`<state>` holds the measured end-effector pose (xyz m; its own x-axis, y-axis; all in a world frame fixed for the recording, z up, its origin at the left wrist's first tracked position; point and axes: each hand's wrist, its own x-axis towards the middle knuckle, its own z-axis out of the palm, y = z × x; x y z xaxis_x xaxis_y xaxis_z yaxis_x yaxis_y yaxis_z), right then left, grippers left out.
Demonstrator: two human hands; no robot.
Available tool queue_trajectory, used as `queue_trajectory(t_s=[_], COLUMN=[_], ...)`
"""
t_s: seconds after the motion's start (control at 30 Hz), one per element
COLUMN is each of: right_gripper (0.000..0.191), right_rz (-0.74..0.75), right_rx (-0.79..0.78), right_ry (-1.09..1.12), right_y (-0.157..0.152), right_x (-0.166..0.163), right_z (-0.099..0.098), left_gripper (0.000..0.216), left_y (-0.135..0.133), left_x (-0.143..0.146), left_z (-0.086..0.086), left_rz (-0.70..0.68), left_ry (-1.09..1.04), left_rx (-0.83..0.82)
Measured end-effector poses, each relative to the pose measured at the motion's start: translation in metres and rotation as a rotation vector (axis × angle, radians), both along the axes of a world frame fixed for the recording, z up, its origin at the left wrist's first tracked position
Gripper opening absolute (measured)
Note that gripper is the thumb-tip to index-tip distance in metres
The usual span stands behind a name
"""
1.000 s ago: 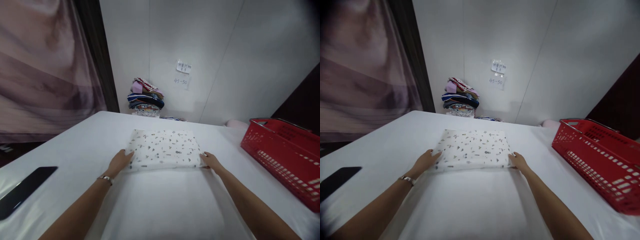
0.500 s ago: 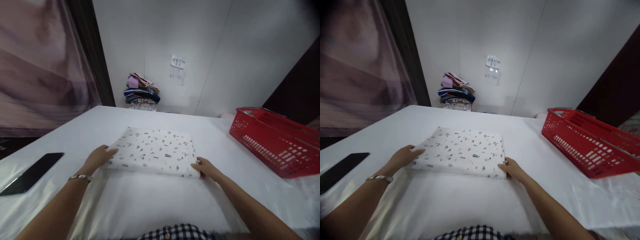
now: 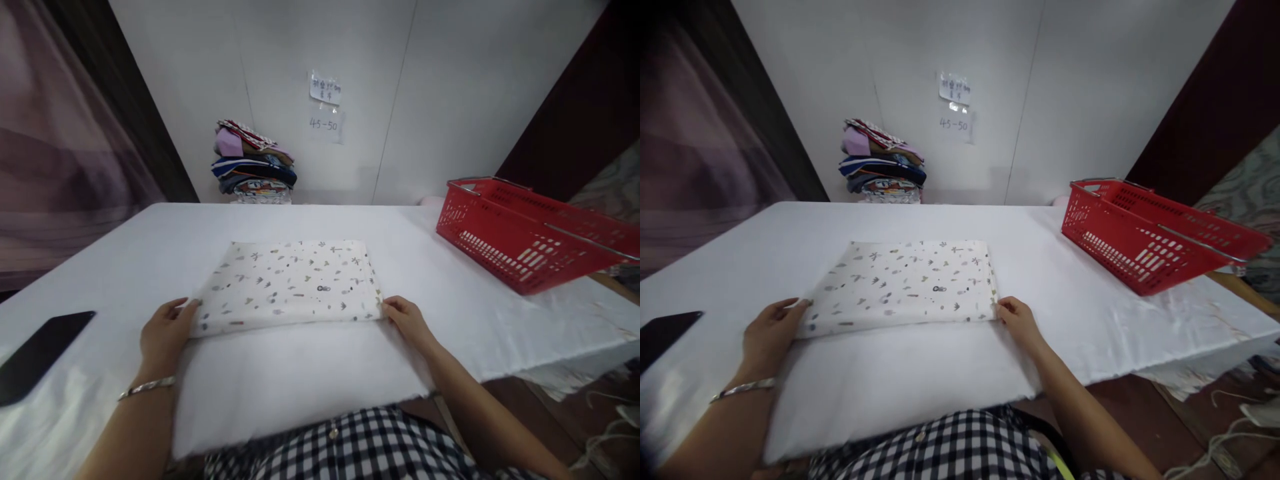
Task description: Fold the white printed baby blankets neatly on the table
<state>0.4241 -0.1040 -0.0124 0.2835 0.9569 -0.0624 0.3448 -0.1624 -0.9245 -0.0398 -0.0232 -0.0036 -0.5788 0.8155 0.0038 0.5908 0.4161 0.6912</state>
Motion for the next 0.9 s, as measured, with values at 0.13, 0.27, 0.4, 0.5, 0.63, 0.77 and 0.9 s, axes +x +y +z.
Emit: queue_trajectory(t_s=[0.13, 0.27, 0.4, 0.5, 0.63, 0.77, 0.9], right_gripper=[0.026, 0.021, 0.023, 0.026, 0.021, 0.021, 0.024], right_rz=[-0.003, -0.042, -0.039, -0.019, 0.023, 0.006, -0.097], right_rx=[0.019, 0.086, 0.112, 0.077, 0.15, 0.22, 0.189], right_ry=[-0.054, -0.191, -0.304, -0.337, -0.389, -0.368, -0.306], right_y=[0.003, 0.002, -0.001, 0.0, 0.001, -0.001, -0.001], right_x=[-0.002, -0.002, -0.006, -0.008, -0.011, -0.012, -0.007], right_z=[-0.005, -0.009, -0.012, -0.014, -0.014, -0.013, -0.015], left_gripper=[0.053, 0.053, 0.053, 0.053, 0.052, 0.047, 0.043], left_y=[0.0, -0.001, -0.002, -0.003, -0.005, -0.005, -0.004], left_x=[0.0, 0.002, 0.003, 0.003, 0.004, 0.004, 0.004], left_z=[0.002, 0.005, 0.008, 0.01, 0.011, 0.009, 0.009], left_rz=[-0.038, -0.061, -0.067, -0.07, -0.08, -0.091, -0.079], left_ry=[0.046, 0.062, 0.034, 0.026, 0.024, 0.028, 0.07], left_rx=[-0.043, -0.071, -0.048, -0.052, -0.046, -0.017, -0.055])
